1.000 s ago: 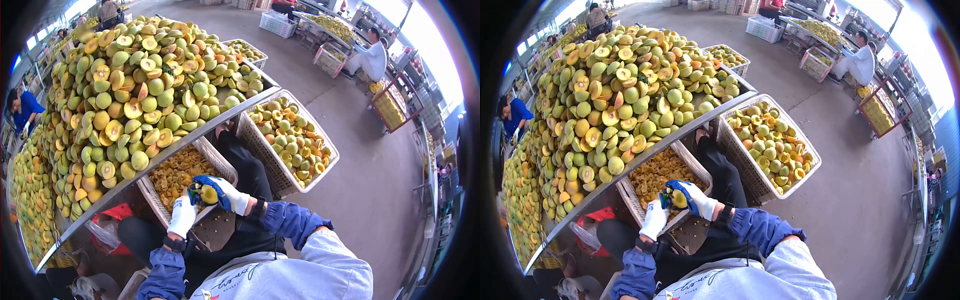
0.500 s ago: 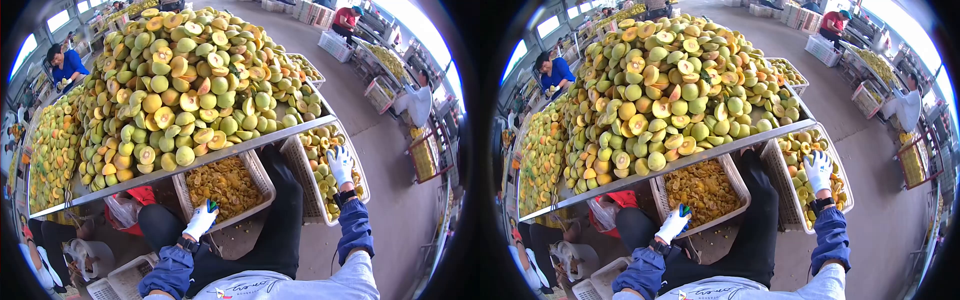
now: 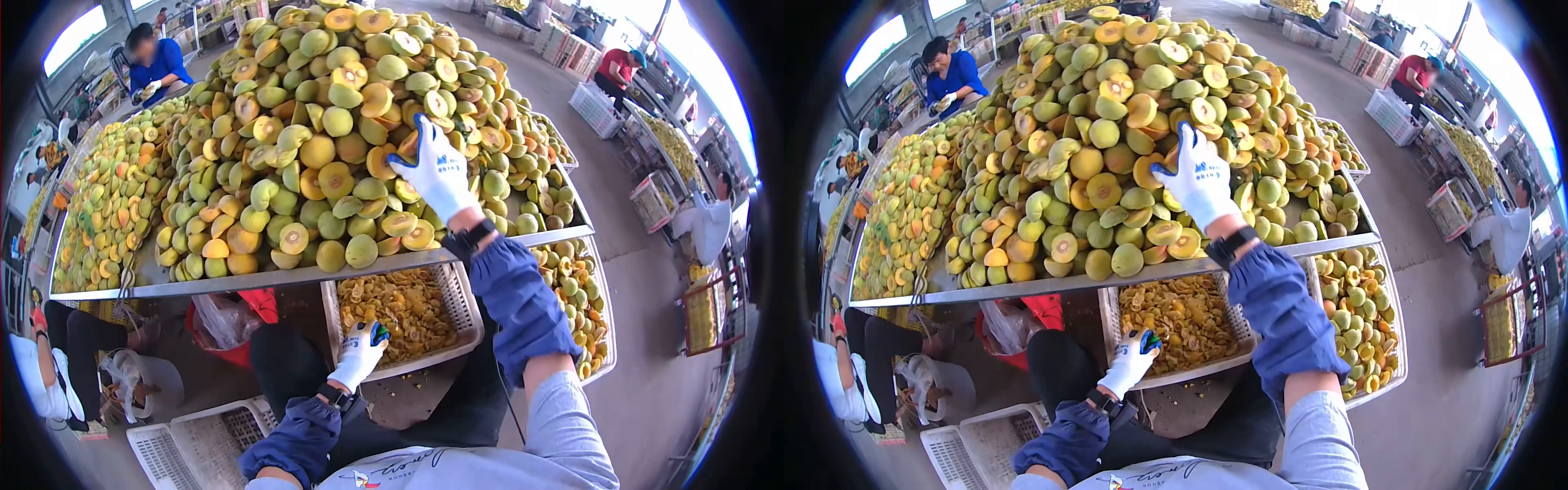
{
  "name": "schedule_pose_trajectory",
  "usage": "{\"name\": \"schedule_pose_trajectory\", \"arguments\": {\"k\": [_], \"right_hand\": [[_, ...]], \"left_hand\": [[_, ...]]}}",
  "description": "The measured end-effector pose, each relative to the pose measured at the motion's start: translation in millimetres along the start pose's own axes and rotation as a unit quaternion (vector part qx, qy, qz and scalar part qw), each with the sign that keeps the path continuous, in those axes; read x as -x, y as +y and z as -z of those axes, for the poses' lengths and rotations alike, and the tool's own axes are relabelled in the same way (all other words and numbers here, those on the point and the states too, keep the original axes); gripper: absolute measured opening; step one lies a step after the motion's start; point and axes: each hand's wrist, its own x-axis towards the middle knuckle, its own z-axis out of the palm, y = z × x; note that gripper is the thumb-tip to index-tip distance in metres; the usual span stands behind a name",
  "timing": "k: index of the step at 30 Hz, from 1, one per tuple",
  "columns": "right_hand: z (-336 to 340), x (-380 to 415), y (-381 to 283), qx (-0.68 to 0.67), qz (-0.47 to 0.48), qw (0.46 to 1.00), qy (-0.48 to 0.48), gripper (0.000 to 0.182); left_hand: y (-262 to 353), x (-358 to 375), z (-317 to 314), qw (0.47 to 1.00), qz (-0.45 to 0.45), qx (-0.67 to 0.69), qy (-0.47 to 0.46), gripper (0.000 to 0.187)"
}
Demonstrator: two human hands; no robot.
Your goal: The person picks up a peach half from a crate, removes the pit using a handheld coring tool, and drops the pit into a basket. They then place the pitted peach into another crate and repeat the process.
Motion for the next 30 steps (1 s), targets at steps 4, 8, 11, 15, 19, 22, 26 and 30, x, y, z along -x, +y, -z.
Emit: {"name": "schedule_pose_trajectory", "arguments": {"k": [4,8,11,15,19,22,26,30], "right_hand": [[-9.9,-13.4,7.2,0.048,0.028,0.997,-0.061,0.063],[32.3,23.2,5.0,-0.195,0.012,0.979,-0.051,0.067],[59.0,74.6,12.7,-0.261,0.066,0.962,-0.05,0.068],[104.3,158.0,-1.5,-0.625,-0.242,0.718,-0.189,0.063],[112.0,218.8,-7.7,-0.701,-0.321,0.61,-0.181,0.053],[105.3,246.1,-14.7,-0.693,-0.375,0.6,-0.135,0.053],[96.1,265.1,-15.5,-0.709,-0.349,0.61,-0.057,0.045],[93.8,262.8,-34.6,-0.757,-0.395,0.52,0.029,0.045]], "left_hand": [[5.4,3.2,3.1,0.997,-0.03,0.038,0.06,0.042],[13.0,4.2,12.4,0.979,-0.041,0.179,0.093,0.041],[23.1,12.2,12.0,0.874,-0.075,0.478,0.041,0.037],[94.4,51.4,69.5,0.849,-0.112,0.516,0.017,0.034],[126.9,56.6,66.9,0.907,-0.125,0.401,-0.012,0.024],[136.4,61.1,49.7,0.933,-0.147,0.329,0.0,0.03],[141.5,67.9,41.0,0.969,-0.208,0.127,0.044,0.044],[144.0,72.4,32.9,0.979,-0.186,0.064,0.045,0.047]]}}
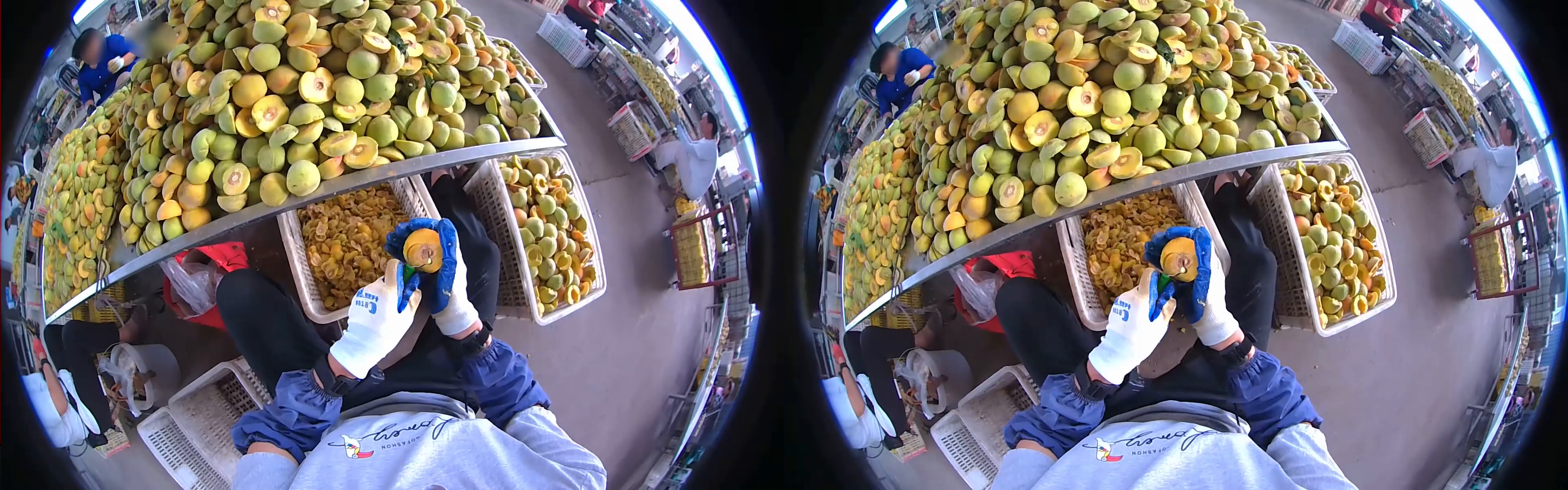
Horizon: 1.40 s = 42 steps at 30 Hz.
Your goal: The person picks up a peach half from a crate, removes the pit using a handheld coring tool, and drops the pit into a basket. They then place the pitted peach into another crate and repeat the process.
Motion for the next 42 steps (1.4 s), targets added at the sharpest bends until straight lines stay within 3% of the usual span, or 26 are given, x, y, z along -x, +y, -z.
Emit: {"name": "schedule_pose_trajectory", "arguments": {"k": [2,11,19,21,23,24,26,27,28,29,30,31,32,34,36,37,42], "right_hand": [[-7.5,4.1,-4.0,-0.001,-0.019,0.999,0.029,0.044],[-5.9,3.4,5.1,0.212,0.084,0.973,0.022,0.037],[-4.0,-5.1,13.0,0.149,-0.026,0.985,0.083,0.047],[8.6,-12.4,17.8,0.152,-0.056,0.986,0.048,0.047],[13.6,-17.6,15.2,0.172,-0.115,0.978,0.003,0.048],[12.8,-19.8,11.5,0.172,-0.118,0.978,0.004,0.048],[10.6,-22.3,6.8,0.17,-0.224,0.96,0.005,0.049],[15.7,-25.4,10.9,0.178,-0.22,0.959,-0.004,0.049],[19.2,-27.9,15.5,0.179,-0.223,0.958,-0.006,0.049],[21.2,-28.8,21.0,0.201,-0.185,0.962,-0.004,0.048],[21.9,-28.9,25.7,0.223,-0.147,0.964,-0.001,0.047],[20.6,-27.0,31.9,0.225,-0.121,0.967,0.023,0.046],[15.0,-24.8,35.1,0.226,-0.095,0.968,0.046,0.045],[0.4,-23.5,33.0,0.192,-0.117,0.974,0.035,0.043],[-27.1,-18.1,41.4,0.046,-0.011,0.985,0.169,0.043],[-14.7,-16.2,56.6,0.112,0.07,0.982,0.135,0.046],[9.2,-13.0,57.1,0.146,0.035,0.985,0.089,0.05]], "left_hand": [[0.9,-1.2,-1.8,1.0,0.005,-0.017,0.005,0.046],[-4.3,-1.3,-2.4,1.0,0.014,-0.009,-0.024,0.045],[-22.4,2.5,-9.3,0.995,0.042,0.007,-0.095,0.042],[-41.2,4.4,-15.0,0.991,0.059,0.037,-0.111,0.039],[-56.2,4.7,-14.7,0.987,-0.041,0.059,-0.143,0.033],[-55.8,3.2,-12.3,0.987,-0.039,0.061,-0.144,0.033],[-53.1,0.4,-4.6,0.984,0.01,0.099,-0.151,0.03],[-58.1,-1.3,-8.4,0.991,-0.047,0.075,-0.101,0.031],[-59.0,-3.3,-6.1,0.991,-0.045,0.076,-0.098,0.031],[-50.9,-10.8,6.5,0.956,0.107,0.195,-0.191,0.028],[-47.5,-14.8,13.8,0.876,0.253,0.306,-0.275,0.025],[-60.9,-12.0,8.7,0.773,0.283,0.481,-0.301,0.019],[-62.2,-10.9,7.7,0.708,0.299,0.571,-0.289,0.014],[-66.9,-7.0,7.0,0.711,0.321,0.559,-0.28,0.013],[-66.1,-5.4,8.9,0.695,0.32,0.587,-0.265,0.013],[-65.2,-6.4,9.4,0.678,0.317,0.614,-0.251,0.013],[-51.0,0.1,5.1,0.704,0.321,0.584,-0.247,0.014]]}}
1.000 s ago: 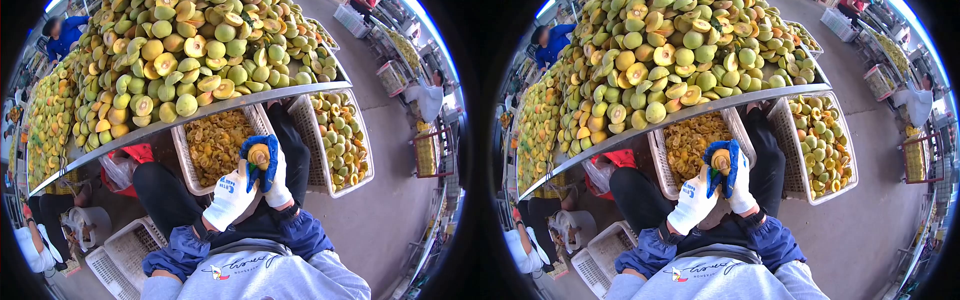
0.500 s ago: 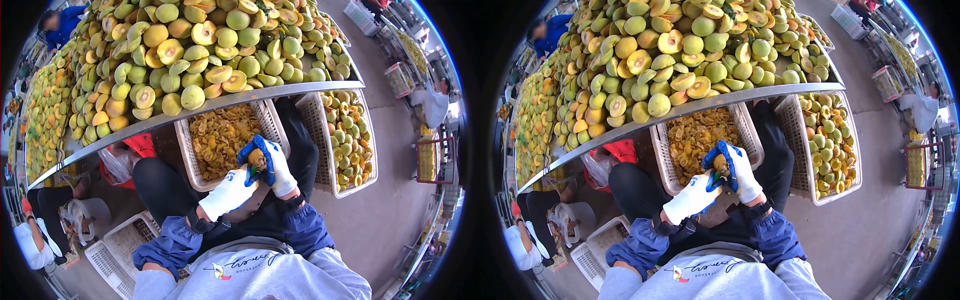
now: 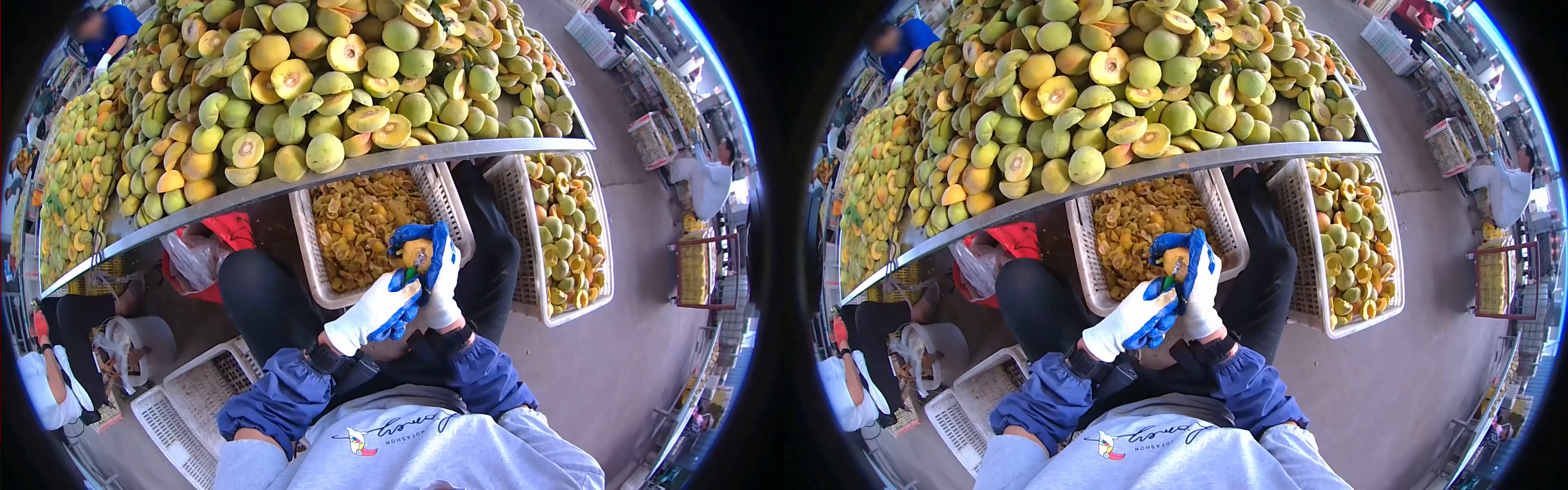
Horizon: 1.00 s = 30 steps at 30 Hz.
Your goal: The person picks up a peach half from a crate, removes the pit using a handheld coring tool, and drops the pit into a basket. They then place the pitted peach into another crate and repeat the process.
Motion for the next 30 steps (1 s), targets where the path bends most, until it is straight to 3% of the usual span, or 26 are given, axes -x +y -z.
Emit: {"name": "schedule_pose_trajectory", "arguments": {"k": [3,10,12,13,17,19,22,23,25,28,29,30], "right_hand": [[-1.3,1.5,-10.5,0.022,-0.043,0.999,-0.018,0.052],[1.2,2.7,-12.7,0.05,-0.11,0.992,-0.045,0.055],[-8.2,10.8,-8.9,0.089,0.009,0.996,0.023,0.053],[-5.8,7.1,-11.2,0.044,-0.047,0.998,-0.013,0.052],[-0.5,-3.9,-8.1,0.008,-0.154,0.986,-0.063,0.047],[-3.8,-4.1,-10.5,0.008,-0.155,0.985,-0.077,0.046],[1.2,-9.5,0.0,-0.004,-0.175,0.981,-0.082,0.043],[0.3,-11.2,2.9,-0.013,-0.201,0.977,-0.067,0.047],[3.7,-16.3,12.0,-0.043,-0.263,0.963,-0.05,0.048],[7.7,-23.5,29.6,-0.082,-0.282,0.956,-0.018,0.041],[9.8,-25.0,34.4,-0.095,-0.249,0.963,-0.04,0.041],[19.5,-33.3,47.5,-0.169,-0.246,0.954,-0.038,0.043]], "left_hand": [[-6.2,-4.0,2.9,0.965,-0.074,-0.249,0.048,0.013],[8.5,6.2,3.5,0.977,0.001,-0.213,0.018,0.011],[6.2,4.1,6.4,0.988,0.066,0.111,-0.088,0.01],[4.8,1.8,11.5,0.98,0.093,0.144,-0.106,0.012],[3.7,-0.5,24.2,0.977,0.094,0.117,-0.153,0.01],[0.8,-4.6,33.1,0.953,0.123,0.171,-0.219,0.011],[-6.9,-8.2,41.1,0.935,0.118,0.228,-0.245,0.012],[-4.0,-4.7,36.9,0.95,0.117,0.214,-0.194,0.017],[-12.0,-9.2,42.1,0.951,0.109,0.221,-0.187,0.016],[-23.8,-20.7,54.1,0.952,0.086,0.233,-0.176,0.015],[-26.6,-20.1,57.8,0.953,0.073,0.24,-0.168,0.015],[-24.5,-16.6,59.6,0.951,0.067,0.258,-0.157,0.015]]}}
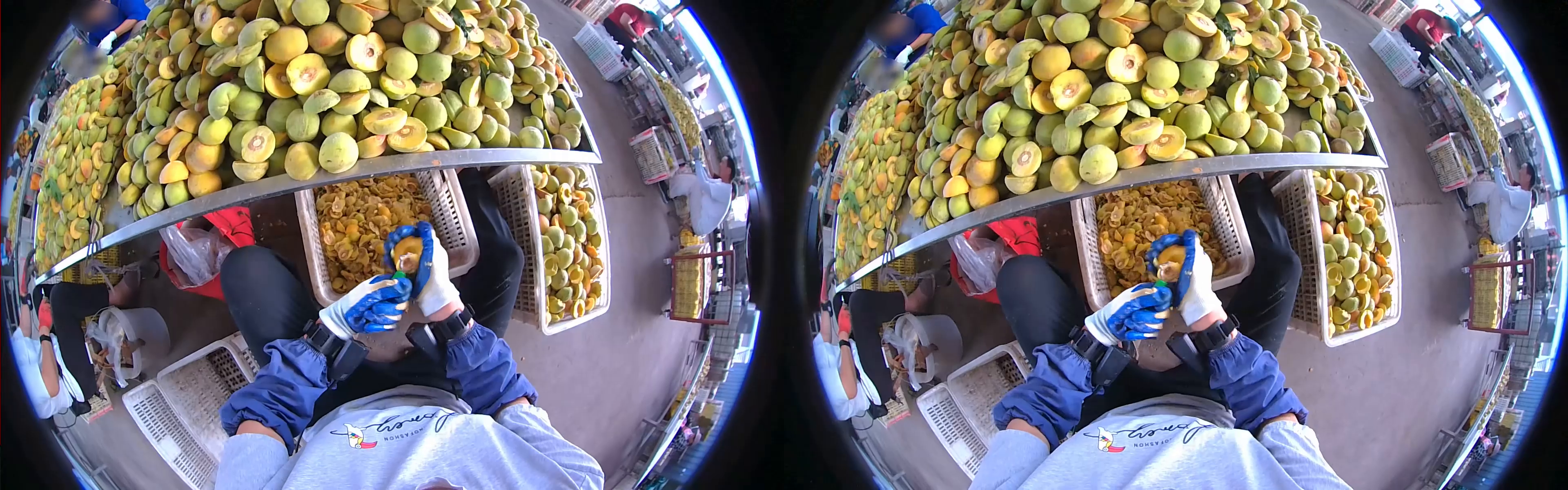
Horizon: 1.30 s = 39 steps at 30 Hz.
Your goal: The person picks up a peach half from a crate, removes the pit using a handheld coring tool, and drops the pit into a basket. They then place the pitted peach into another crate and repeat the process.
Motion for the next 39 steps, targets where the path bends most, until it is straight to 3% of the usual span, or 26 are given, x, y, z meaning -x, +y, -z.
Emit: {"name": "schedule_pose_trajectory", "arguments": {"k": [2,3,4,5,6,7,8,11,13,16,20,22,26,28,29,30,32,33,35,36,37,38,39], "right_hand": [[8.8,-15.0,-1.6,-0.06,0.07,0.995,0.039,0.045],[6.1,-11.3,-8.0,0.006,0.104,0.992,0.072,0.049],[6.1,-6.6,-20.8,0.01,0.049,0.996,0.071,0.049],[3.7,-0.2,-26.0,0.018,0.043,0.998,0.043,0.048],[1.4,5.7,-28.4,0.027,0.039,0.999,0.016,0.047],[0.6,12.1,-27.7,0.025,0.038,0.999,0.017,0.047],[-0.6,16.8,-27.8,0.043,0.036,0.998,-0.005,0.045],[-4.4,27.6,-27.0,0.066,0.048,0.996,-0.028,0.043],[-3.9,31.9,-28.0,0.071,0.065,0.995,-0.027,0.042],[-1.0,39.6,-29.3,0.071,0.066,0.995,-0.032,0.043],[-2.7,49.8,-32.2,0.075,0.067,0.994,-0.035,0.045],[-4.1,54.1,-33.3,0.069,0.054,0.996,-0.024,0.045],[-5.4,60.3,-42.1,0.08,0.058,0.995,0.019,0.041],[1.7,62.0,-51.5,0.099,0.066,0.992,0.046,0.039],[13.5,67.3,-62.1,0.237,0.169,0.955,0.051,0.037],[24.2,69.5,-78.1,0.369,0.272,0.888,0.05,0.034],[44.3,86.9,-131.6,0.593,0.448,0.653,0.149,0.03],[88.1,84.4,-160.0,0.29,0.367,0.861,0.2,0.027],[150.3,88.3,-211.7,0.447,0.502,0.638,0.376,0.031],[177.1,100.5,-227.3,0.633,0.461,0.438,0.442,0.032],[216.2,103.4,-242.3,0.718,0.428,0.344,0.427,0.036],[241.6,109.3,-245.1,0.81,0.319,0.239,0.43,0.044],[282.8,108.5,-241.4,0.809,0.271,0.278,0.441,0.048]], "left_hand": [[7.9,3.4,-4.1,0.996,-0.019,0.009,-0.084,0.016],[10.5,-0.7,1.2,0.997,-0.07,0.02,-0.026,0.017],[17.3,-3.3,3.8,0.99,-0.123,-0.066,0.006,0.017],[20.4,-5.1,-7.9,0.944,-0.153,-0.25,0.152,0.02],[21.9,-6.8,-19.6,0.842,-0.174,-0.421,0.289,0.024],[19.3,-19.0,9.7,0.542,-0.273,-0.724,0.33,0.034],[20.1,-14.6,-16.1,0.396,-0.3,-0.793,0.351,0.041],[21.3,-15.1,-21.9,0.343,-0.258,-0.844,0.321,0.039],[19.9,-16.3,-23.5,0.281,-0.205,-0.889,0.299,0.036],[16.1,-16.3,-21.8,0.243,-0.193,-0.909,0.279,0.038],[9.4,-18.8,-17.3,0.212,-0.179,-0.919,0.282,0.04],[4.6,-20.5,-25.4,0.185,-0.138,-0.916,0.327,0.036],[4.0,-33.6,-18.6,0.155,-0.153,-0.915,0.341,0.031],[9.3,-41.3,-1.1,0.372,-0.282,-0.838,0.283,0.023],[20.8,-32.5,-47.6,0.695,-0.078,-0.634,0.33,0.027],[21.5,-33.9,-38.9,0.69,-0.083,-0.638,0.33,0.027],[23.6,-32.1,-10.6,0.462,-0.167,-0.788,0.372,0.036],[26.5,-26.3,-10.8,0.463,-0.115,-0.783,0.399,0.043],[27.9,-16.8,5.7,0.479,-0.1,-0.771,0.407,0.045],[27.9,-14.1,12.5,0.481,-0.085,-0.77,0.411,0.045],[26.4,-11.1,12.7,0.493,-0.095,-0.756,0.421,0.043],[25.9,-9.6,18.0,0.502,-0.096,-0.744,0.43,0.041],[26.7,-7.7,23.8,0.528,-0.081,-0.73,0.427,0.039]]}}
